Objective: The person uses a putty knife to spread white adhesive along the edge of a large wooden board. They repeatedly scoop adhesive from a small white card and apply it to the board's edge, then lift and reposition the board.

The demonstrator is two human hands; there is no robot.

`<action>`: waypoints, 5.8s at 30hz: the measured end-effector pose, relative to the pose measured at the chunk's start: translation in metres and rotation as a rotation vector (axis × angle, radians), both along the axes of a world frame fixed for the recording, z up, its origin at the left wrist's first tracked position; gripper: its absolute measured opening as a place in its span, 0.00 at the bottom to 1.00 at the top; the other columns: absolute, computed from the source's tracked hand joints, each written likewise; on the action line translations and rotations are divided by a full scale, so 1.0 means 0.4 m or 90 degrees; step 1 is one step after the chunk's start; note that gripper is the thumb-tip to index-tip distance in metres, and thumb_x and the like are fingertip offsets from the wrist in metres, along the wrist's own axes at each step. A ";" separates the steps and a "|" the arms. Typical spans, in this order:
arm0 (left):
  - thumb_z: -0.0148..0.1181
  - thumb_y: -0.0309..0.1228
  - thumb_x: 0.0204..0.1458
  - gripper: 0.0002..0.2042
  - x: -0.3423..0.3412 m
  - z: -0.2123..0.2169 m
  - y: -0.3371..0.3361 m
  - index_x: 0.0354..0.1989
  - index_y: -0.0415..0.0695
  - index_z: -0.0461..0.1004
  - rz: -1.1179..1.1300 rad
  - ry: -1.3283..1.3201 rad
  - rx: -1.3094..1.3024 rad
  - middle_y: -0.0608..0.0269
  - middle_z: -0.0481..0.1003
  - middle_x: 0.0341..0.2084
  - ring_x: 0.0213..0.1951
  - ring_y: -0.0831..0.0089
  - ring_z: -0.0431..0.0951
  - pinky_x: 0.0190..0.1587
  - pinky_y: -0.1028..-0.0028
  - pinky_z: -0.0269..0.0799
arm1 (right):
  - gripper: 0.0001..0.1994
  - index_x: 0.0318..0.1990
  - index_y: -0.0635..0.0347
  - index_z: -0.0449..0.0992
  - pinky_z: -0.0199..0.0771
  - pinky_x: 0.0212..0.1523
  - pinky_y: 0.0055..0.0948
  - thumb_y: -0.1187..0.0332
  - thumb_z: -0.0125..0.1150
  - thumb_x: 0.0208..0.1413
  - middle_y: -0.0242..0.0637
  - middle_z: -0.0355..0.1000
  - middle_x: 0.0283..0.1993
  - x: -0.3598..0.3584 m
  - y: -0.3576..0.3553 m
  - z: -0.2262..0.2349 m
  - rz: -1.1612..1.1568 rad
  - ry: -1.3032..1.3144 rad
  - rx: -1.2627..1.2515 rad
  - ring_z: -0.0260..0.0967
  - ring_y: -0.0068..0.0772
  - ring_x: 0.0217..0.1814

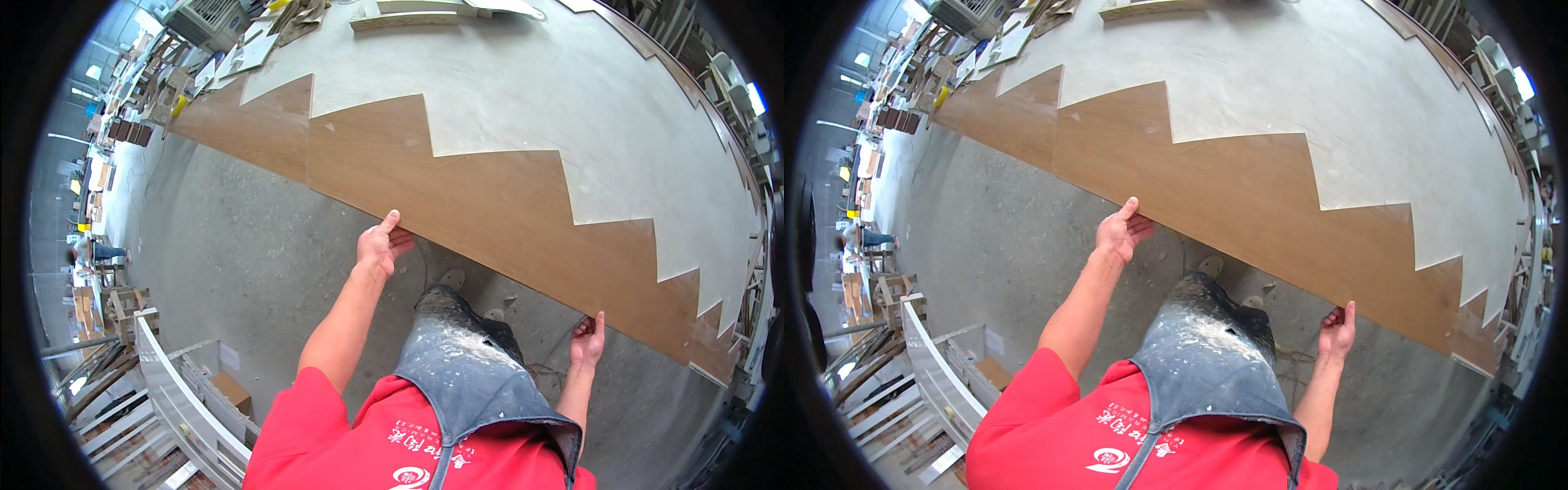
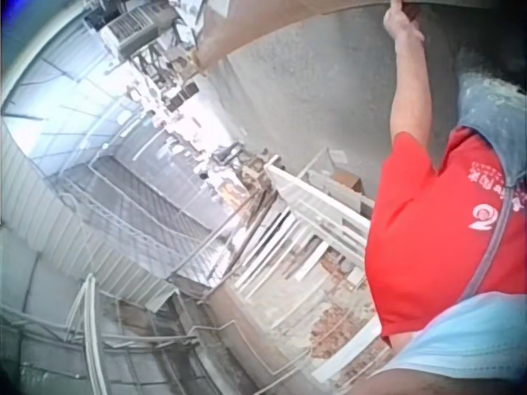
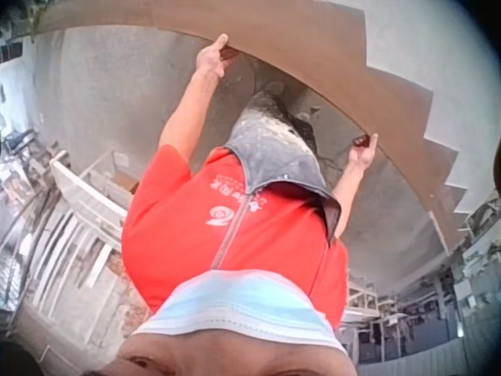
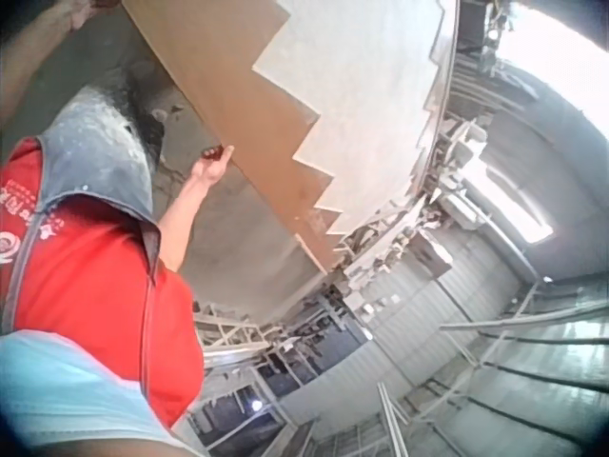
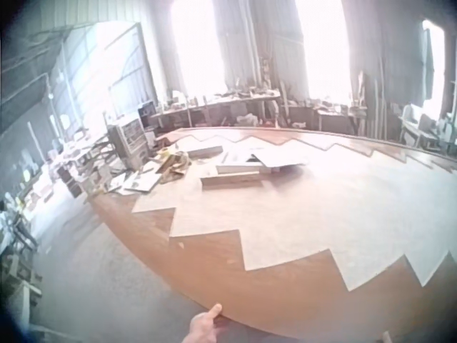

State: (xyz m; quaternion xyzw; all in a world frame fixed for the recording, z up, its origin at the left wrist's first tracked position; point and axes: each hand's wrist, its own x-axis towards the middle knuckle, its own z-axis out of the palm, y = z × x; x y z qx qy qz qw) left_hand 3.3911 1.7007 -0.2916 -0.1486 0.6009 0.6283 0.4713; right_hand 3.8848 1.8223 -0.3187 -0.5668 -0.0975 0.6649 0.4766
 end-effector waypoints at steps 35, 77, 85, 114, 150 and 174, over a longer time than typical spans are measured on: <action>0.59 0.51 0.59 0.18 0.543 -0.016 0.067 0.40 0.48 0.79 -0.238 -0.081 0.014 0.62 0.80 0.36 0.41 0.68 0.80 0.49 0.61 0.79 | 0.22 0.35 0.58 0.78 0.68 0.27 0.20 0.46 0.69 0.54 0.28 0.74 0.30 0.272 0.015 0.118 0.248 -0.070 0.016 0.68 0.17 0.27; 0.65 0.30 0.52 0.19 2.909 0.265 1.105 0.52 0.37 0.74 -0.860 0.927 0.105 0.53 0.78 0.39 0.47 0.56 0.75 0.54 0.62 0.69 | 0.09 0.41 0.57 0.81 0.70 0.26 0.17 0.62 0.62 0.61 0.27 0.76 0.29 2.563 0.637 0.152 0.009 -0.104 -0.088 0.69 0.16 0.26; 0.59 0.37 0.61 0.17 2.950 0.180 0.978 0.49 0.33 0.74 -0.429 0.335 -0.046 0.58 0.81 0.35 0.31 0.66 0.80 0.38 0.67 0.77 | 0.12 0.39 0.56 0.81 0.69 0.26 0.18 0.57 0.63 0.61 0.26 0.75 0.28 2.666 0.889 0.122 0.143 -0.100 -0.040 0.68 0.15 0.25; 0.64 0.37 0.58 0.16 2.612 0.022 0.882 0.44 0.35 0.75 0.133 -0.024 0.150 0.49 0.80 0.37 0.40 0.56 0.81 0.48 0.55 0.79 | 0.13 0.34 0.52 0.76 0.63 0.26 0.21 0.54 0.66 0.59 0.26 0.70 0.26 2.589 1.051 0.011 0.037 -0.011 -0.021 0.63 0.21 0.26; 0.73 0.41 0.47 0.20 2.402 -0.141 0.759 0.45 0.47 0.75 0.164 -0.075 0.539 0.69 0.78 0.38 0.35 0.72 0.75 0.35 0.66 0.74 | 0.10 0.30 0.48 0.75 0.62 0.22 0.23 0.59 0.72 0.53 0.25 0.71 0.24 2.535 1.021 0.046 -0.005 0.023 -0.027 0.65 0.20 0.23; 0.62 0.40 0.58 0.19 2.441 -0.225 0.883 0.56 0.48 0.73 0.384 -0.129 0.655 0.66 0.75 0.54 0.58 0.66 0.72 0.63 0.58 0.65 | 0.16 0.37 0.52 0.78 0.66 0.29 0.22 0.49 0.63 0.60 0.25 0.73 0.30 2.592 1.055 0.056 0.087 -0.035 -0.062 0.65 0.21 0.30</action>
